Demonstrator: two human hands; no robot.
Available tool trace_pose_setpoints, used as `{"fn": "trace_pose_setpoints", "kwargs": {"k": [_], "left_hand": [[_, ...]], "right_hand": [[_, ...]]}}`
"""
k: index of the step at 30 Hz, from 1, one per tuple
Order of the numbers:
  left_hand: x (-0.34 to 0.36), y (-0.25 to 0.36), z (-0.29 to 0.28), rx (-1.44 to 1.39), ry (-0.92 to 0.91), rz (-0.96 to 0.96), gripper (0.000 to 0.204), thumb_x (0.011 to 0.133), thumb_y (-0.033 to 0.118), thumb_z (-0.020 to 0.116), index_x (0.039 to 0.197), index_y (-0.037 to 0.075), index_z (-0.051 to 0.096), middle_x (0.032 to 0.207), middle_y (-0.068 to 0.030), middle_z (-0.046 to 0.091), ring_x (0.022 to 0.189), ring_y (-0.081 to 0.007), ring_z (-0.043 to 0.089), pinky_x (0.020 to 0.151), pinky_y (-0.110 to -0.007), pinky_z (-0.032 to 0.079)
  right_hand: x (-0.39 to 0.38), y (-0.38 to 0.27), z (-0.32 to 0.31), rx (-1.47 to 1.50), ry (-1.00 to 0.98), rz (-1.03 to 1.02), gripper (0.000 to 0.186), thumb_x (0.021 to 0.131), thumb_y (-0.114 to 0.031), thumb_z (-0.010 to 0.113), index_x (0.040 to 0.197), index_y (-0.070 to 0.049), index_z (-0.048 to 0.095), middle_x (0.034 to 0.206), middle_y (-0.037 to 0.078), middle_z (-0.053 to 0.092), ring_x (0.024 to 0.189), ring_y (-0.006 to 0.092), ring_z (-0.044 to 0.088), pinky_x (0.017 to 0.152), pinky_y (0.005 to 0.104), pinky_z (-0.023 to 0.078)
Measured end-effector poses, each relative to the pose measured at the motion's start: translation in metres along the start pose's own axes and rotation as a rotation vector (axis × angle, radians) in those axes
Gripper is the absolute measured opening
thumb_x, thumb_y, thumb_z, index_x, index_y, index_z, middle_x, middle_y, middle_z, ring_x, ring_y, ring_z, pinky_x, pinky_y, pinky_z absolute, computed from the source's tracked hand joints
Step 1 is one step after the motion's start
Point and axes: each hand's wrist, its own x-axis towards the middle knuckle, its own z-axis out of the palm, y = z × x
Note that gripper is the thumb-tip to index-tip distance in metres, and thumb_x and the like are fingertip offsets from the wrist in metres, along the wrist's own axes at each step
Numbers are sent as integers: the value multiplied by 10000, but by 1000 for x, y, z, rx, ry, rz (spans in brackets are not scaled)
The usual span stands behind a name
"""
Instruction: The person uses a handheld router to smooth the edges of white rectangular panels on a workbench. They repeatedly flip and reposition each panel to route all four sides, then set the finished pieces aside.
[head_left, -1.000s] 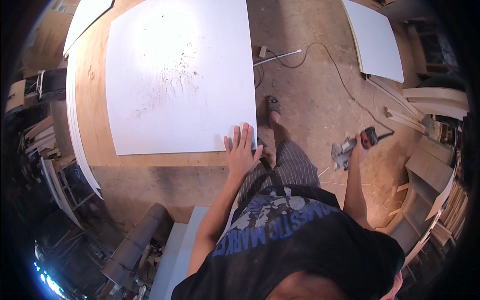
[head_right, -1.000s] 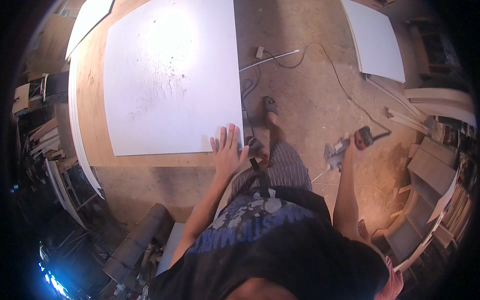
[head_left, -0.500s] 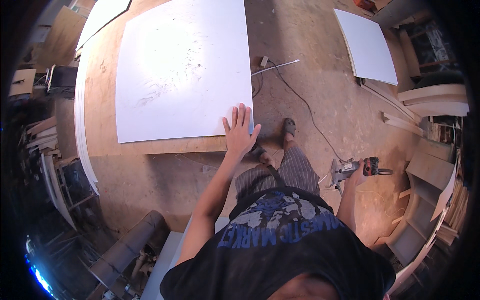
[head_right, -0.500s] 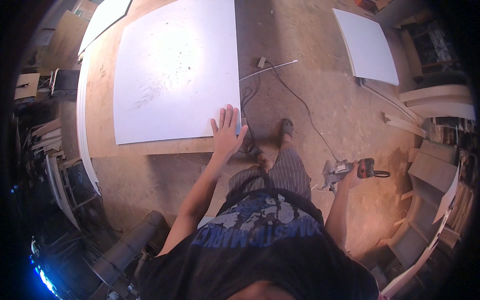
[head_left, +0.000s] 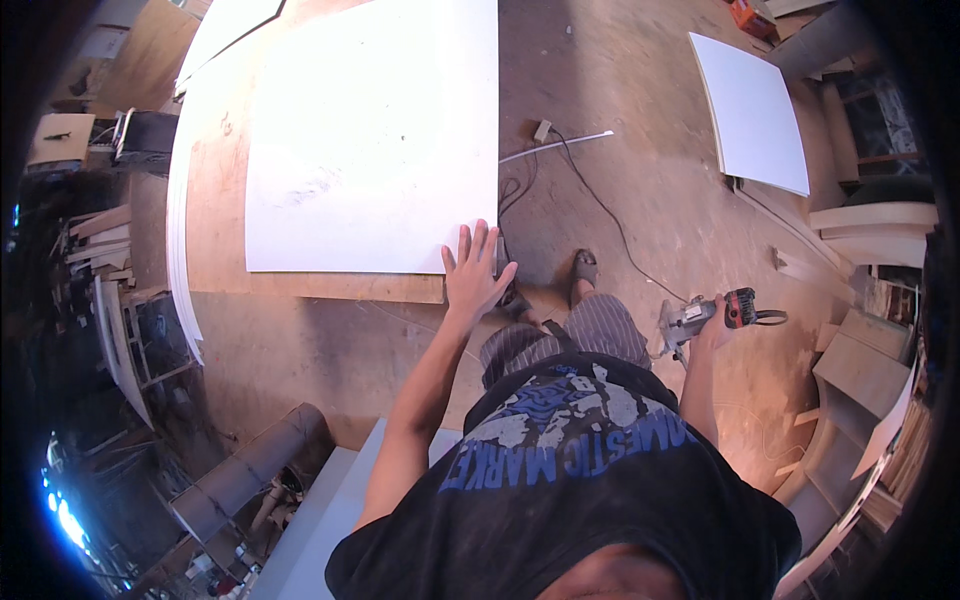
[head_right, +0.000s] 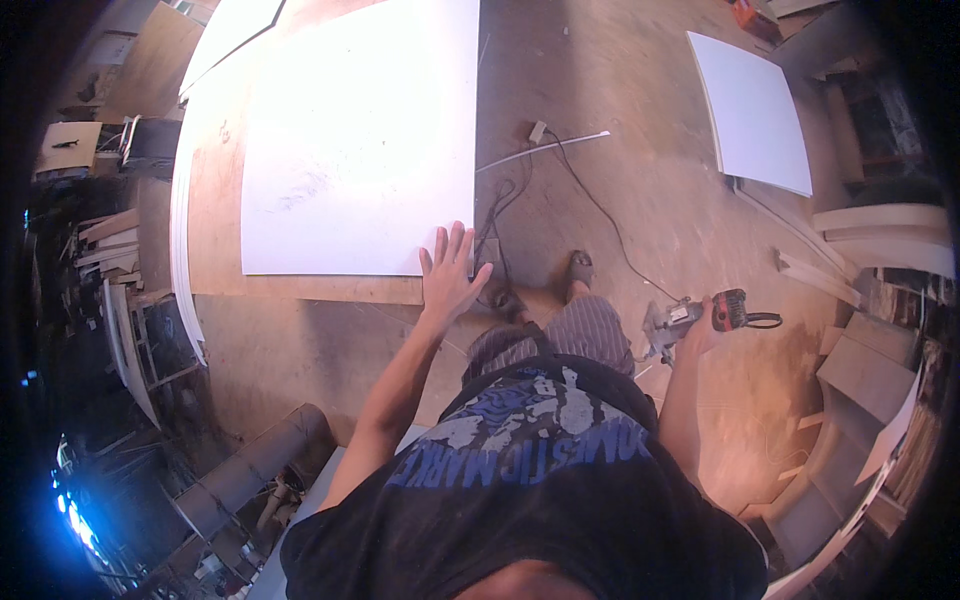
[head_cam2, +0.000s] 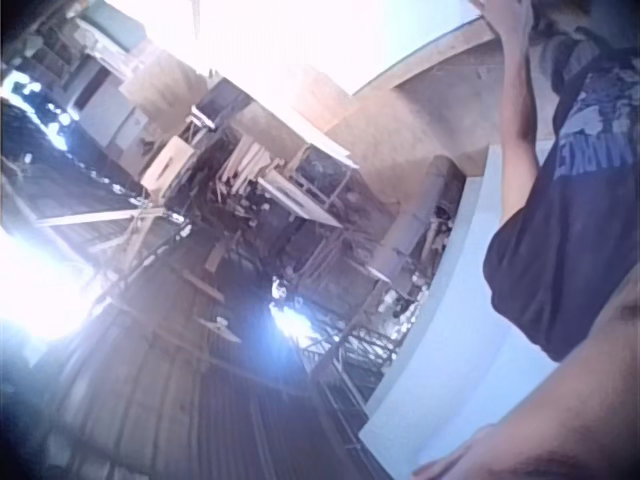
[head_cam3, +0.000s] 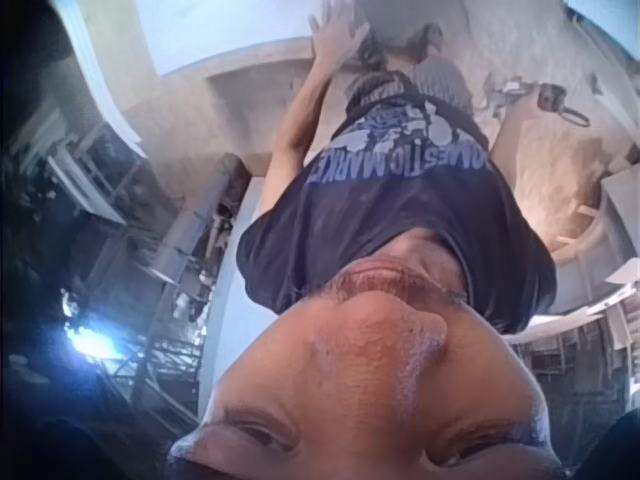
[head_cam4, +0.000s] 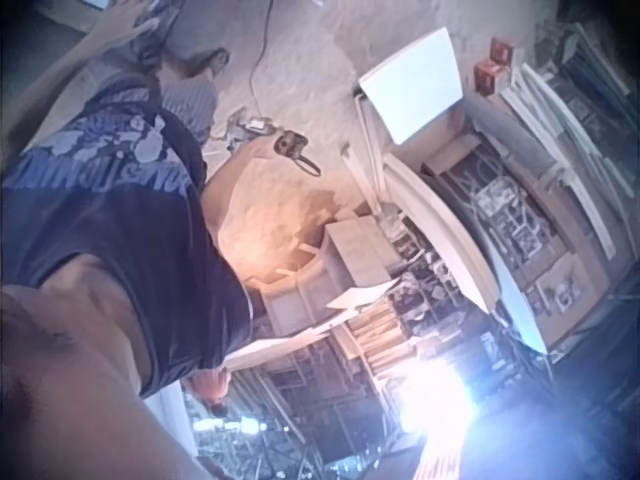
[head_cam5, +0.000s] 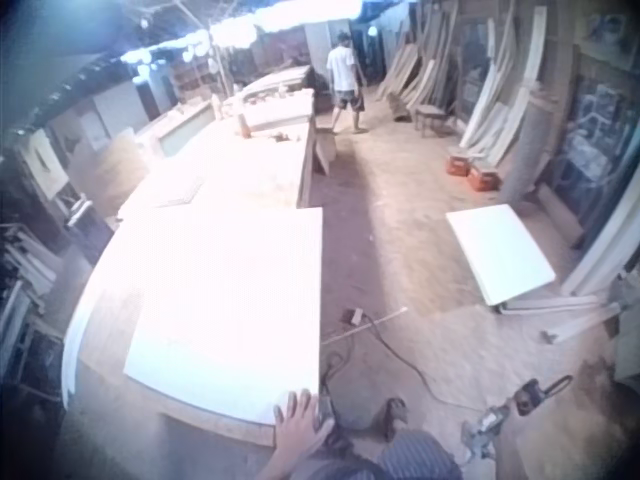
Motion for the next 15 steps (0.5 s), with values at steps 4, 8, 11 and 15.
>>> {"fn": "trace_pose_setpoints", "kwargs": {"k": [4, 8, 11, 15], "left_hand": [[4, 9, 4, 18, -16, -75, 757, 916, 524, 539, 1539, 149, 325, 1629, -80, 238, 1500, -358, 186, 1126, -674, 178], [3, 15, 6, 36, -64, -129, 765, 922, 539, 525, 1542, 144, 313, 1638, -75, 216, 1504, -360, 172, 1122, -682, 176], [7, 19, 6, 52, -65, -158, 773, 925, 552, 518, 1545, 143, 304, 1637, -75, 218, 1502, -366, 177, 1123, -686, 172], [4, 29, 9, 64, -45, -214, 774, 930, 555, 512, 1543, 131, 304, 1632, -80, 233, 1501, -365, 180, 1120, -686, 176]], "right_hand": [[23, -6, 20, -10, -74, 56, 384, 794, -159, 789, 1105, -3, 626, 1018, 65, 654, 882, 180, 630, 780, 356, 523], [27, -31, 44, 7, -122, 80, 349, 797, -168, 787, 1063, -1, 636, 968, 62, 660, 847, 184, 636, 784, 362, 516], [49, -23, 51, -42, -126, 65, 356, 792, -166, 790, 1063, 0, 632, 980, 62, 656, 847, 181, 633, 777, 358, 515], [63, -20, 58, -20, -155, 61, 357, 786, -158, 798, 1068, -12, 636, 978, 60, 659, 838, 180, 633, 755, 354, 521]]}}
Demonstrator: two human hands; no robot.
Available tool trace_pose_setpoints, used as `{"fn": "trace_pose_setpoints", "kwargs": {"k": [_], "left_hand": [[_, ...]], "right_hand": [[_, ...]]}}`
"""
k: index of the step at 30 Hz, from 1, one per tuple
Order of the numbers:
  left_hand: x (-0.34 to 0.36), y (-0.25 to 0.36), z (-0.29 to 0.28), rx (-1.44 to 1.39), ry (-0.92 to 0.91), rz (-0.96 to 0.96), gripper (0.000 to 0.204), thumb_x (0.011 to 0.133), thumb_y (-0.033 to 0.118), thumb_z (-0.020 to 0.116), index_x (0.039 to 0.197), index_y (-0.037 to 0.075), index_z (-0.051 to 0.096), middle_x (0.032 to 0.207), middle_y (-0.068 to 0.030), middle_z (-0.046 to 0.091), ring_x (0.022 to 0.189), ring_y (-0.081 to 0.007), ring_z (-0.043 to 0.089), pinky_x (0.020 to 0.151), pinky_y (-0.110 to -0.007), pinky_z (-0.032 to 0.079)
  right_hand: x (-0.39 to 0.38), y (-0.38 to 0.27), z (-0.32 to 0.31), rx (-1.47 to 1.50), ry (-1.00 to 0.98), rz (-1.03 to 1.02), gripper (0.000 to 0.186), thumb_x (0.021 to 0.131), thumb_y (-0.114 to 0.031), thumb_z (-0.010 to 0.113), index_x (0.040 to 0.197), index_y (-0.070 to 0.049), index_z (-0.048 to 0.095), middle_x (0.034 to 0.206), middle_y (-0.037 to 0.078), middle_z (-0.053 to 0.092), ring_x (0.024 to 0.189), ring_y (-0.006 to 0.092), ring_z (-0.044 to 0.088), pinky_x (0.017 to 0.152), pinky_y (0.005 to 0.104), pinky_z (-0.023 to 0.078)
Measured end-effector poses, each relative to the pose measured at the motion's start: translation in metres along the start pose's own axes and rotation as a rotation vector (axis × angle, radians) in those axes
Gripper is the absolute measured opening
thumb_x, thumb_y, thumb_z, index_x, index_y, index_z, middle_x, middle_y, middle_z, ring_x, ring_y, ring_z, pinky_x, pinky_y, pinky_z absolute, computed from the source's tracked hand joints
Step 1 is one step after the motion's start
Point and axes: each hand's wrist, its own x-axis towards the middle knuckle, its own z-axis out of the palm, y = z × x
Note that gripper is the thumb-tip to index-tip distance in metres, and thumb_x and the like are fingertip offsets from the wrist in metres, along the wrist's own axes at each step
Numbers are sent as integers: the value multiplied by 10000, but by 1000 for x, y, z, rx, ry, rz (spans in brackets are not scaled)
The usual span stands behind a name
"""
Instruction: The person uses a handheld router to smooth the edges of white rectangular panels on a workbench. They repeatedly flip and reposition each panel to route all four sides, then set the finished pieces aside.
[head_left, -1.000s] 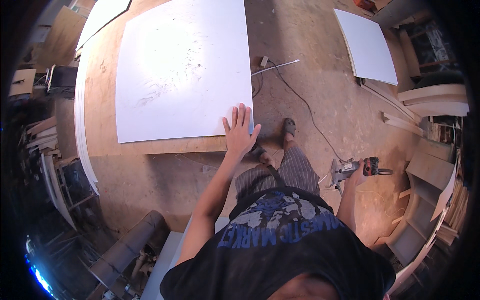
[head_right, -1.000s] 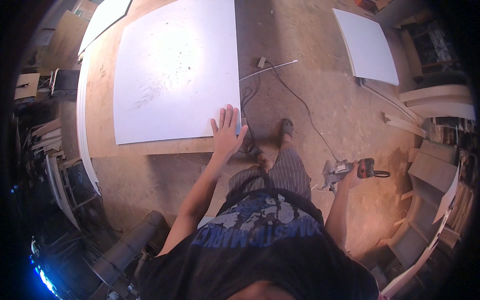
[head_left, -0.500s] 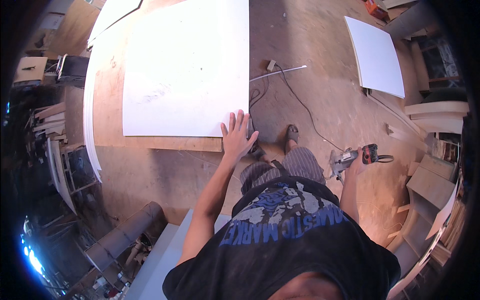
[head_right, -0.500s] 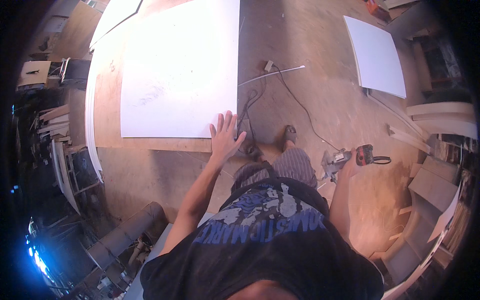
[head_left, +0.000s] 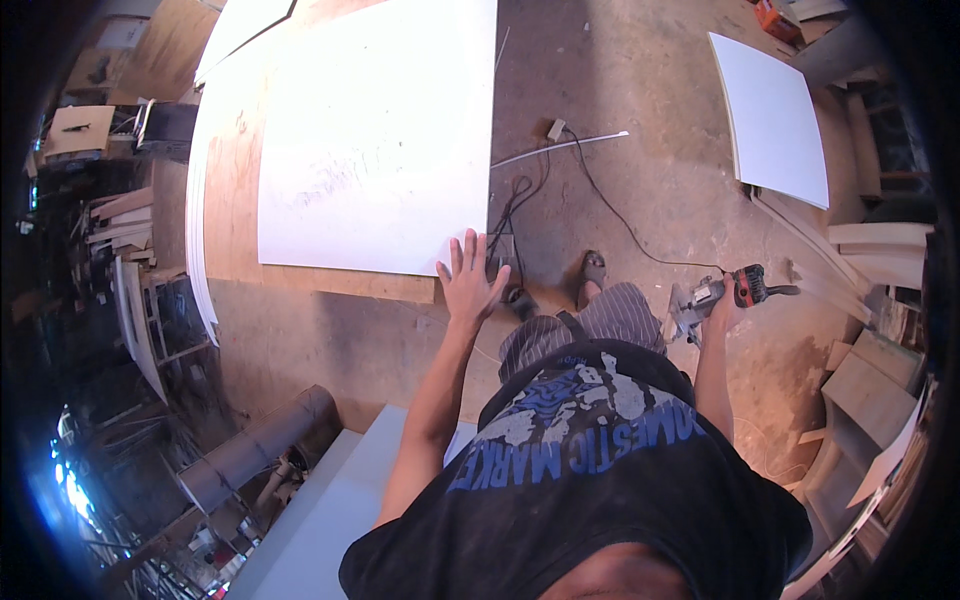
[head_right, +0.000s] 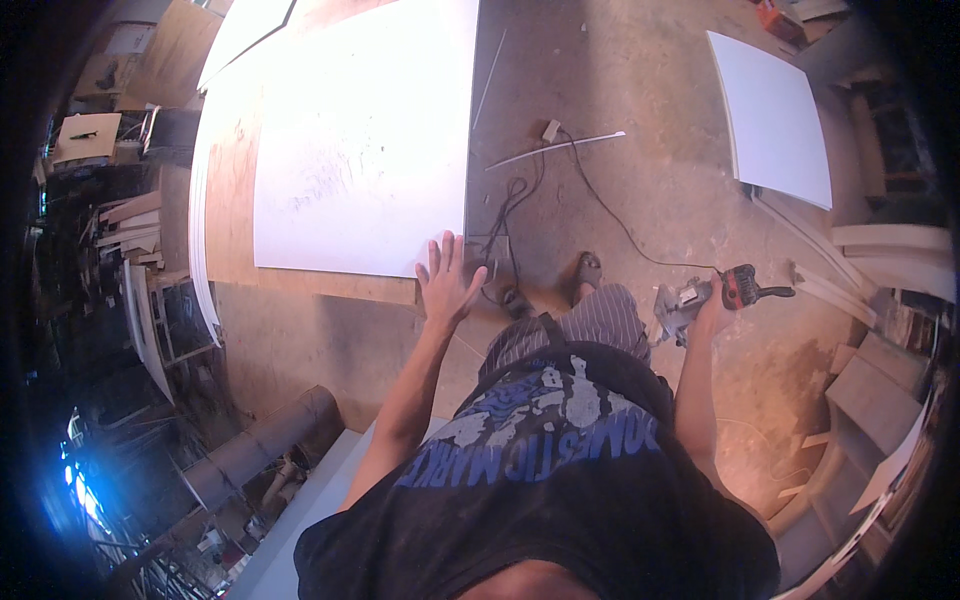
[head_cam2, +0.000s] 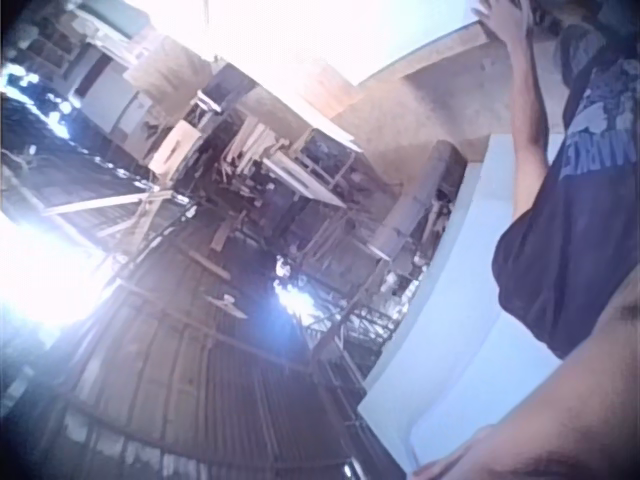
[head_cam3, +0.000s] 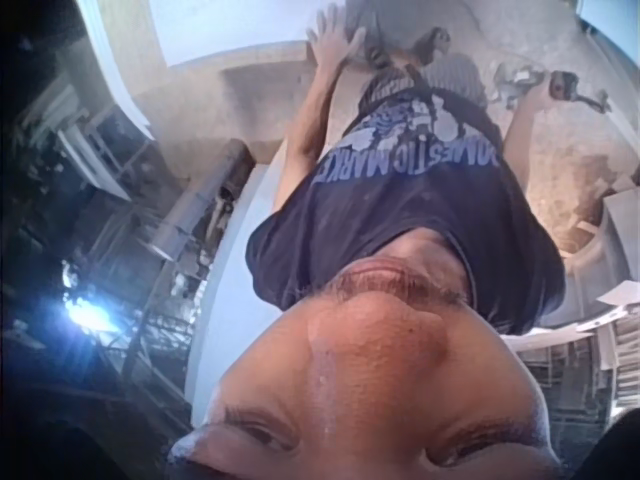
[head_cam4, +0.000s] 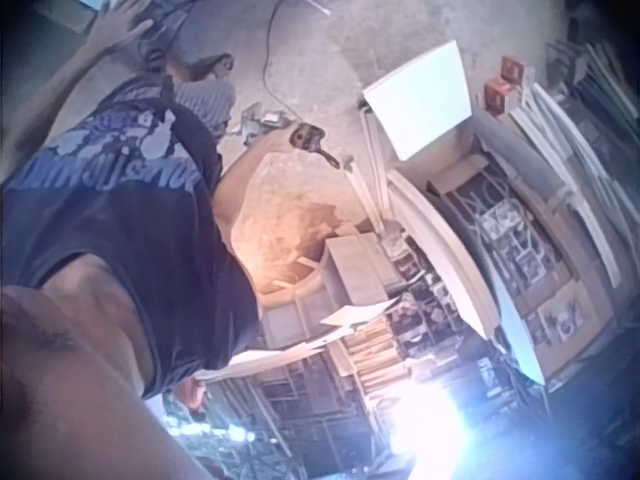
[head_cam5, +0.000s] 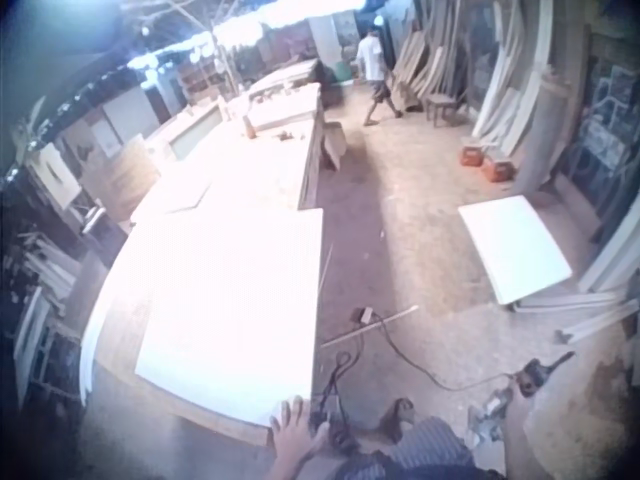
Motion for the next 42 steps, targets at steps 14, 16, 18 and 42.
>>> {"fn": "trace_pose_setpoints", "kwargs": {"k": [14, 16, 18, 42], "left_hand": [[86, 107, 41, -2569, 356, -937, 759, 971, 519, 571, 1476, 7, 329, 1425, -105, 504, 1340, -255, 461, 1122, -412, 364], [121, 80, 52, -2645, 687, -997, 711, 1008, 526, 472, 1461, 3, 308, 1461, -101, 459, 1336, -237, 470, 1137, -396, 357], [145, 60, 66, -2767, 809, -991, 658, 1037, 504, 392, 1454, 2, 304, 1505, -107, 403, 1353, -237, 456, 1156, -403, 337], [-249, -178, 83, -1628, 1526, -1424, 953, 922, 75, 675, 1560, 263, -6, 1458, -140, 443, 1186, -307, 559, 928, -557, 522]], "right_hand": [[46, 1, -21, -13, 29, -62, 495, 786, -196, 803, 1197, 16, 626, 1151, 90, 658, 1011, 207, 619, 905, 365, 494], [42, -7, -19, -42, -4, 35, 500, 797, -188, 789, 1220, 21, 625, 1162, 102, 660, 1022, 215, 615, 909, 381, 492], [53, -8, -24, -36, 19, 35, 412, 799, -172, 783, 1140, 18, 652, 1084, 93, 673, 962, 209, 625, 864, 376, 510], [-26, -46, 8, 75, -79, 3, 299, 790, -160, 775, 1017, 0, 665, 956, 67, 660, 791, 189, 625, 714, 377, 526]]}}
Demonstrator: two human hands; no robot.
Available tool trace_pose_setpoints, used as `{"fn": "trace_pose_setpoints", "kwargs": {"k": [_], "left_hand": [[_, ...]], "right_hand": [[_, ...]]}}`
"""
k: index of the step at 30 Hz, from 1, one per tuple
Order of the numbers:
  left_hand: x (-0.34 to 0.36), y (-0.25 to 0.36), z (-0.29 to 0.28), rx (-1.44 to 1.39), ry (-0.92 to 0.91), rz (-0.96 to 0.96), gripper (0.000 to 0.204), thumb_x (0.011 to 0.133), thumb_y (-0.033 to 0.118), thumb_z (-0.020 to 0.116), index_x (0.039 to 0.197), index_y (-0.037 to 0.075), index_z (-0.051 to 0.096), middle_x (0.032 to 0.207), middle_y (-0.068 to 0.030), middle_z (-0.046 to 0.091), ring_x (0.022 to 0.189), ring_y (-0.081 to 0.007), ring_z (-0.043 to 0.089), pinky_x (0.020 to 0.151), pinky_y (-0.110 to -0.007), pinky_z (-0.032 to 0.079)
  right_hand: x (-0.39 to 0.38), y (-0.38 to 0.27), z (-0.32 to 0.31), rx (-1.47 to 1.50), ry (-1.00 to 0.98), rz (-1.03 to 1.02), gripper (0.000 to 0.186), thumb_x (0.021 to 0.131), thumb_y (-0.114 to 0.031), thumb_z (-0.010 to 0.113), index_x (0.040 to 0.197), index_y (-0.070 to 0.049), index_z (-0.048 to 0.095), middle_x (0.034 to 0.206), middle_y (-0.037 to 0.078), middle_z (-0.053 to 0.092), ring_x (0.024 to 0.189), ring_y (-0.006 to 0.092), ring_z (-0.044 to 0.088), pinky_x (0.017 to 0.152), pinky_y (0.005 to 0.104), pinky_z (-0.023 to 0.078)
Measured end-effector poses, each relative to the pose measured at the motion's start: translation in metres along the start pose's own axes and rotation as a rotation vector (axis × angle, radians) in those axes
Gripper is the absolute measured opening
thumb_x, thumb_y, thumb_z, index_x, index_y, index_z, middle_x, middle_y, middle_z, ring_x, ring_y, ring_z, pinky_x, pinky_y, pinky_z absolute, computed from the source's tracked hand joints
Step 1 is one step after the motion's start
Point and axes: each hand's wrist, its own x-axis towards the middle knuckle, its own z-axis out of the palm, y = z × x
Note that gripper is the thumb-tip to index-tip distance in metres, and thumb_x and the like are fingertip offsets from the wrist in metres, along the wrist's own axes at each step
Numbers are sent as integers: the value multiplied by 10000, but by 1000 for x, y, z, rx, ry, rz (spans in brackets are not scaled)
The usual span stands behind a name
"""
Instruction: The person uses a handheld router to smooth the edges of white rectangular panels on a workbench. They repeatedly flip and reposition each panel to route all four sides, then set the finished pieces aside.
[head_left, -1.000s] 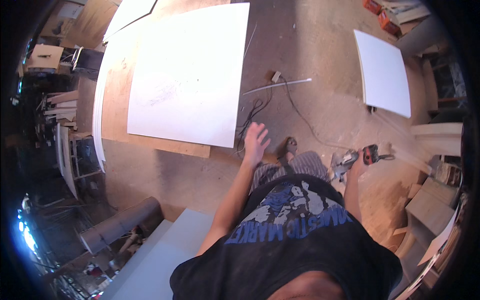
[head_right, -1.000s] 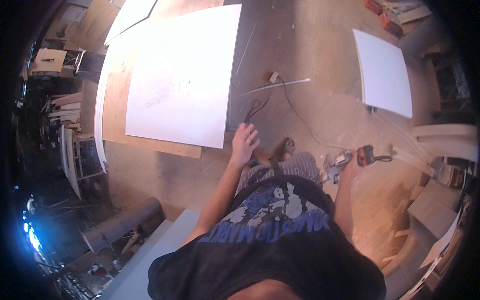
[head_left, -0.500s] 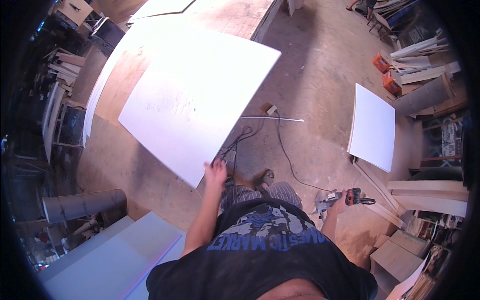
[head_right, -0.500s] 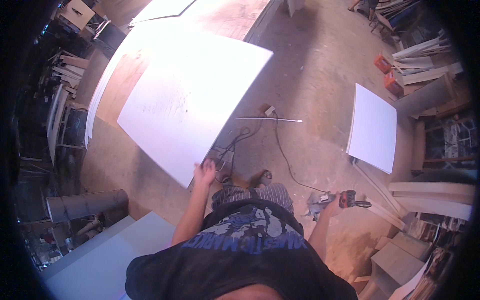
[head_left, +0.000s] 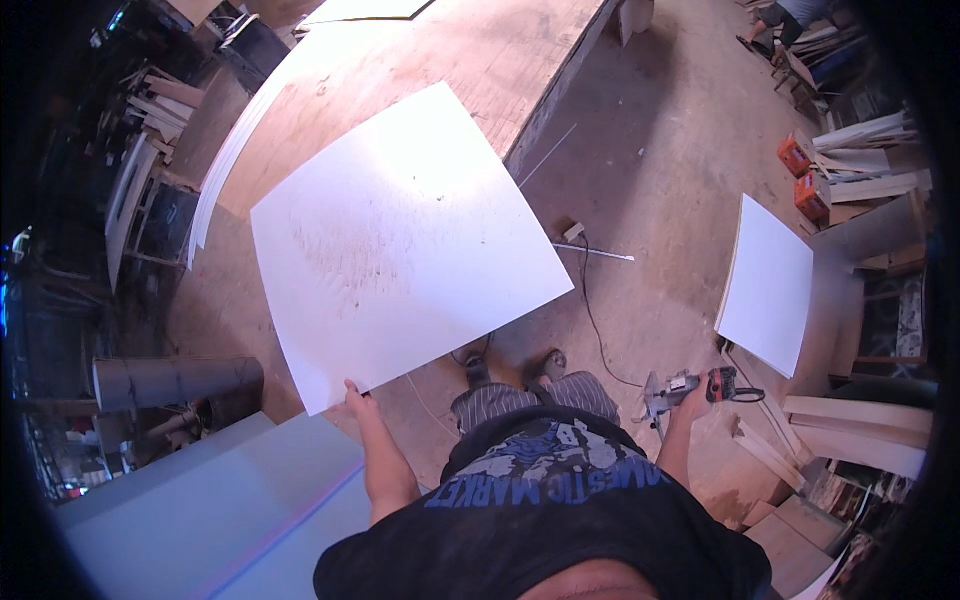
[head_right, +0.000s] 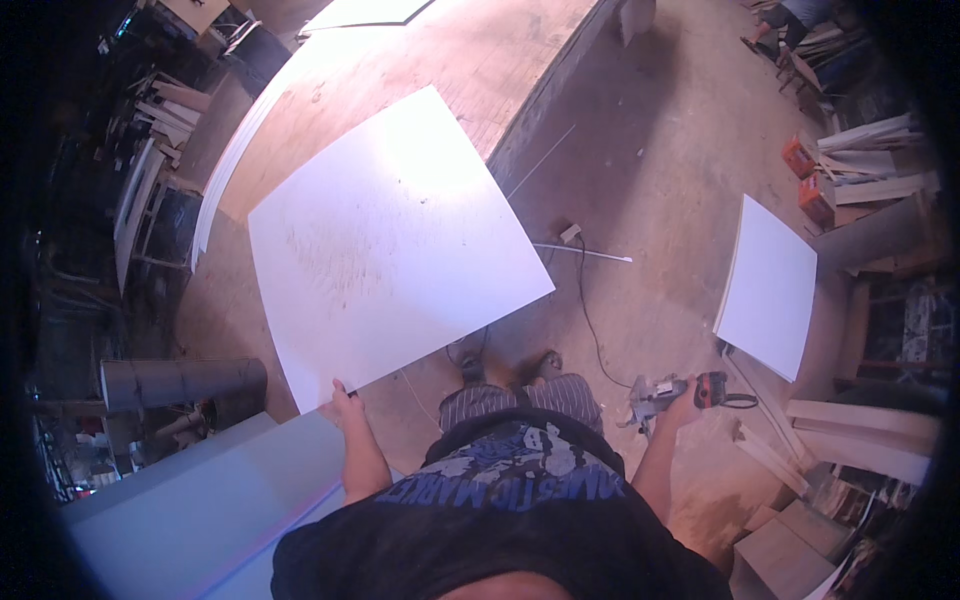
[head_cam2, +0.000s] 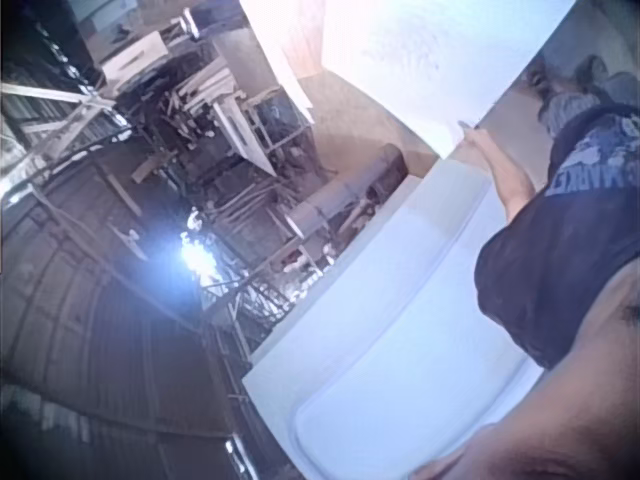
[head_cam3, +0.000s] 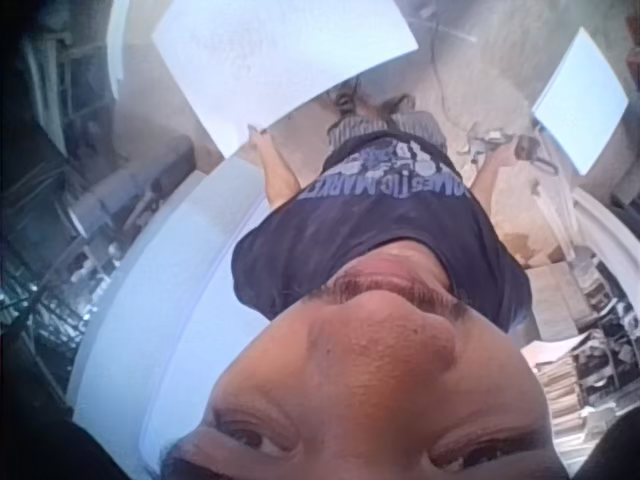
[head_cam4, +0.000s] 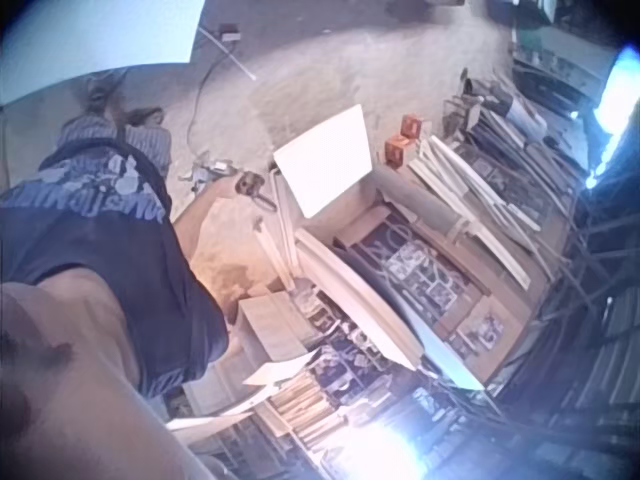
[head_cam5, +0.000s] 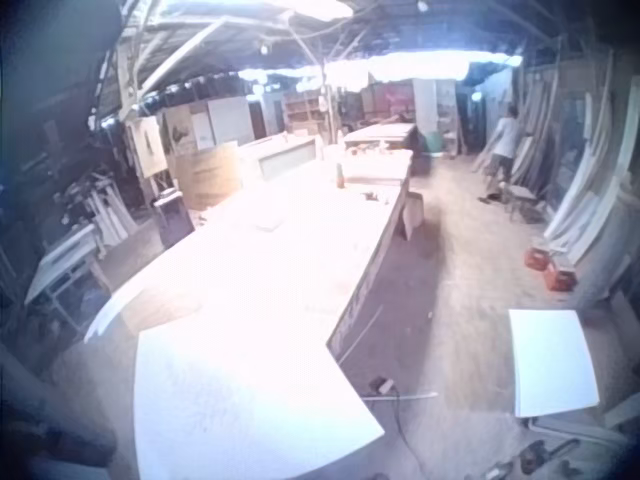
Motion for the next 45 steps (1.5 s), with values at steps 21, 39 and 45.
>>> {"fn": "trace_pose_setpoints", "kwargs": {"k": [21, 39, 45], "left_hand": [[66, 90, 148, 251, -456, -10, 671, 898, -84, 605, 1453, 191, 349, 1355, -125, 514, 1151, -303, 564, 966, -565, 490], [-360, -111, 260, 1675, -1490, 1235, 842, 808, 259, 742, 1528, 143, 320, 1617, -168, 187, 1465, -458, 193, 1083, -678, 298], [-374, -132, 249, 1689, -1483, 1279, 894, 813, 231, 741, 1560, 177, 253, 1639, -140, 136, 1477, -461, 155, 1094, -680, 294]], "right_hand": [[40, 26, -29, -235, 92, -172, 450, 740, -197, 824, 1099, 6, 645, 1025, 87, 676, 917, 214, 638, 875, 359, 481], [41, 25, -23, -191, -93, -87, 451, 726, -149, 843, 1103, -19, 632, 996, 51, 661, 845, 176, 628, 800, 332, 513], [35, 29, -20, -193, -188, -66, 492, 720, -126, 855, 1136, -17, 617, 1015, 59, 659, 881, 178, 634, 823, 322, 516]]}}
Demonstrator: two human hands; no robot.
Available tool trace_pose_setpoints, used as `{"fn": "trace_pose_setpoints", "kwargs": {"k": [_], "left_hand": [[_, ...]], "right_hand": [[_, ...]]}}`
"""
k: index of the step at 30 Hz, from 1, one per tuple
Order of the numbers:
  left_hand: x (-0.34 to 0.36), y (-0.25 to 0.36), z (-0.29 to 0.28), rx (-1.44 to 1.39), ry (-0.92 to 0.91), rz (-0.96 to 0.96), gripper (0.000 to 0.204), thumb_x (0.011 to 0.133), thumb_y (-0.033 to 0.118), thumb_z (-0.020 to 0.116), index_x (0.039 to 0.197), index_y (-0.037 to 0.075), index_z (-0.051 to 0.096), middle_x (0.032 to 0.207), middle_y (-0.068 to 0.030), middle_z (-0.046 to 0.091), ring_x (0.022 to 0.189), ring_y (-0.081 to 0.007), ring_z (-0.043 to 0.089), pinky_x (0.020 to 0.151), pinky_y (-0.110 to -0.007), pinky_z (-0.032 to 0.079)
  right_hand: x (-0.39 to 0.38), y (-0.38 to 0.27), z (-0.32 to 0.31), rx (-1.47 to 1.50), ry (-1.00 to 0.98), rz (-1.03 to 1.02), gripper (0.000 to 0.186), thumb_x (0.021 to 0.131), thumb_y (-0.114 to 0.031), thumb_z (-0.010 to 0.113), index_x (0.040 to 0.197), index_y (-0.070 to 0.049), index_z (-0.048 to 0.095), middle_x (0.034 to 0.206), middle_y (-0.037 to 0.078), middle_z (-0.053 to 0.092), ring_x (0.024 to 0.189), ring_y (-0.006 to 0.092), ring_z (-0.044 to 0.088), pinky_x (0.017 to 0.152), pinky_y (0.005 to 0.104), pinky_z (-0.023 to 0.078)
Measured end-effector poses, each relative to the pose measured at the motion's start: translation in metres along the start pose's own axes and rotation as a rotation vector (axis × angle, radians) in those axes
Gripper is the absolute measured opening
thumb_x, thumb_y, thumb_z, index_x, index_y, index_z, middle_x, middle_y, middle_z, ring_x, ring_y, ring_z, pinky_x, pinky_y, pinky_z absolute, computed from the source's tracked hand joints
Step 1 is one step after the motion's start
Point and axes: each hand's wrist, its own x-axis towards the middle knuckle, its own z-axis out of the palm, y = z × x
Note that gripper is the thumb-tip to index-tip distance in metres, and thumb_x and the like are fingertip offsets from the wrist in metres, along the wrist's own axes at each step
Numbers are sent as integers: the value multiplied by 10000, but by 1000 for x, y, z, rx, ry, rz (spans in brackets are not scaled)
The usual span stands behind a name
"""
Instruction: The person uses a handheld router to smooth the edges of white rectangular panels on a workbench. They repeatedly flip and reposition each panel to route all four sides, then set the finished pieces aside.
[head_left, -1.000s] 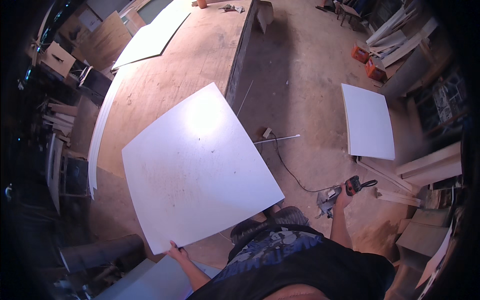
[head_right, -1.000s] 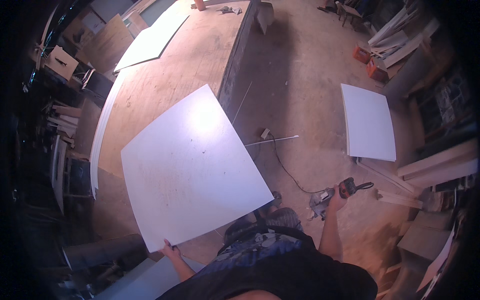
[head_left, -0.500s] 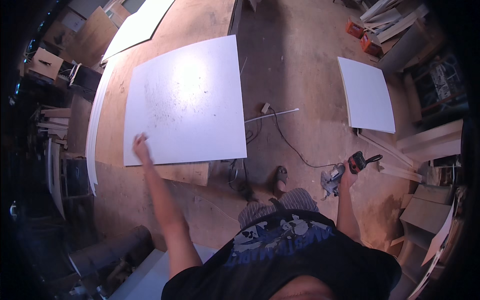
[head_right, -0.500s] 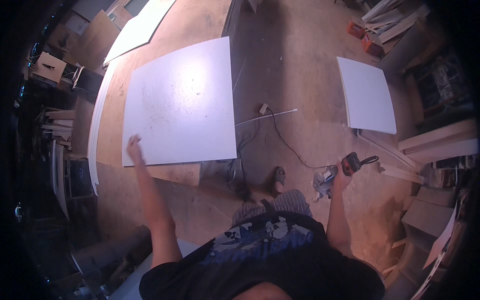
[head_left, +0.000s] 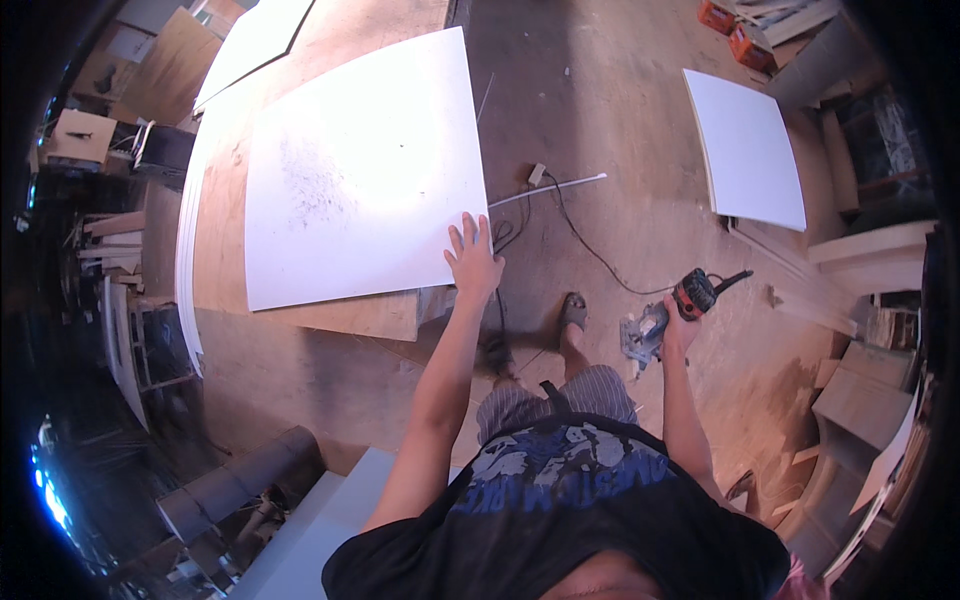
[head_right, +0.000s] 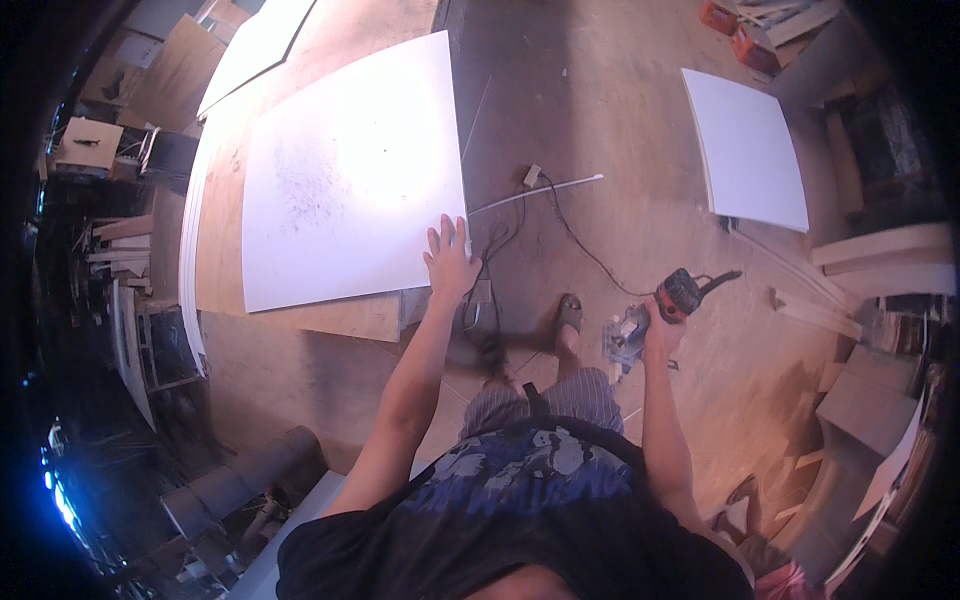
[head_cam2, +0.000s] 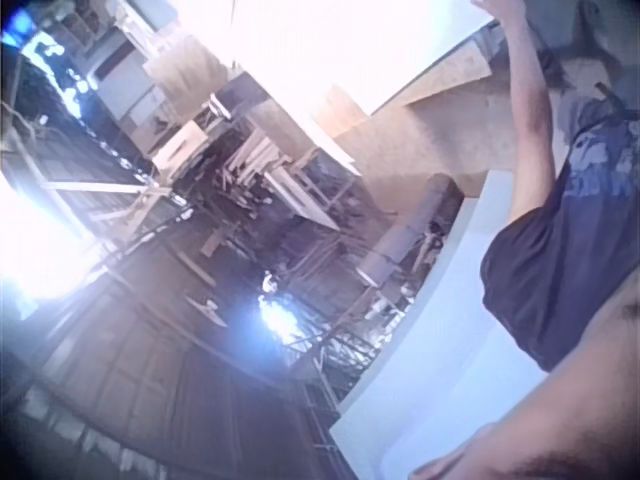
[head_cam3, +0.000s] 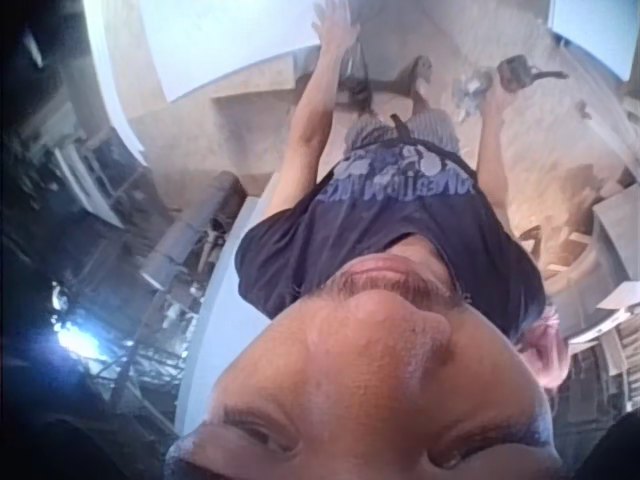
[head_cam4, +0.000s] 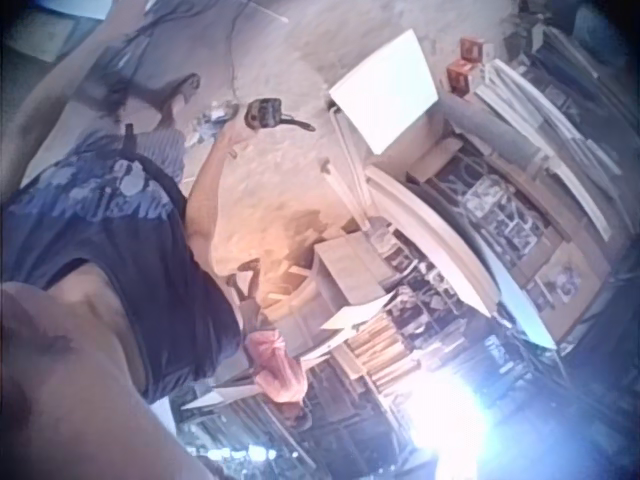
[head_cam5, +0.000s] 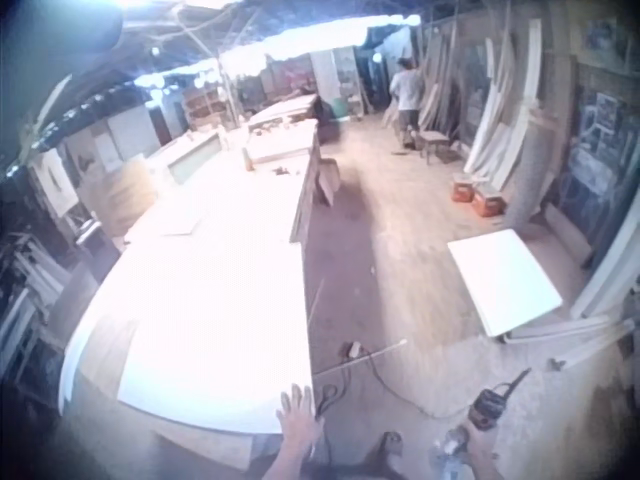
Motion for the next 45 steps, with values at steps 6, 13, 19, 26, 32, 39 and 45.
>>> {"fn": "trace_pose_setpoints", "kwargs": {"k": [6, 13, 19, 26, 32, 39, 45], "left_hand": [[-6, 7, 8, -13, -19, 33, 858, 829, 202, 718, 1555, 173, 262, 1641, -131, 140, 1479, -457, 152, 1101, -684, 276], [-6, 4, 29, 22, 67, 152, 656, 901, 248, 594, 1507, 137, 370, 1611, -132, 239, 1462, -438, 232, 1105, -665, 278], [28, 27, 33, -61, 76, 203, 567, 954, 331, 536, 1472, 125, 431, 1580, -134, 317, 1453, -409, 274, 1111, -642, 291], [85, 21, 36, -20, 166, 143, 553, 993, 406, 476, 1488, 166, 416, 1582, -132, 325, 1463, -373, 274, 1136, -600, 280], [115, 3, 50, 2, 183, 85, 603, 1004, 475, 424, 1538, 209, 341, 1616, -122, 261, 1486, -381, 219, 1169, -583, 208], [128, -4, 74, 41, 241, 84, 663, 978, 558, 422, 1546, 228, 330, 1628, -130, 222, 1492, -403, 176, 1172, -599, 165], [155, -9, 81, 109, 283, 60, 713, 957, 618, 401, 1553, 237, 317, 1634, -131, 202, 1502, -397, 145, 1183, -589, 122]], "right_hand": [[-3, -19, -7, -63, -55, -11, 572, 696, -162, 880, 1158, 11, 590, 1070, 94, 654, 958, 187, 631, 894, 312, 491], [-4, -26, -2, -60, -38, -5, 577, 694, -156, 888, 1156, 12, 586, 1075, 88, 647, 962, 181, 626, 892, 316, 492], [-11, -33, 5, -27, -98, -81, 633, 693, -140, 891, 1211, -1, 556, 1087, 84, 646, 977, 189, 626, 908, 317, 497], [-35, -73, 42, 275, -388, -137, 478, 722, -60, 870, 1129, -16, 623, 950, 49, 701, 880, 132, 671, 792, 261, 547], [-51, -40, 107, 197, -551, -11, 651, 750, -29, 820, 1309, -60, 489, 1201, 93, 605, 1081, 167, 584, 934, 322, 493], [-48, 8, 147, 24, -587, -282, 629, 764, -37, 806, 1304, -49, 483, 1228, 101, 591, 1124, 184, 571, 947, 329, 491], [-54, 40, 156, -259, -605, -412, 610, 776, -115, 792, 1294, -47, 476, 1247, 108, 565, 1153, 222, 557, 984, 373, 467]]}}
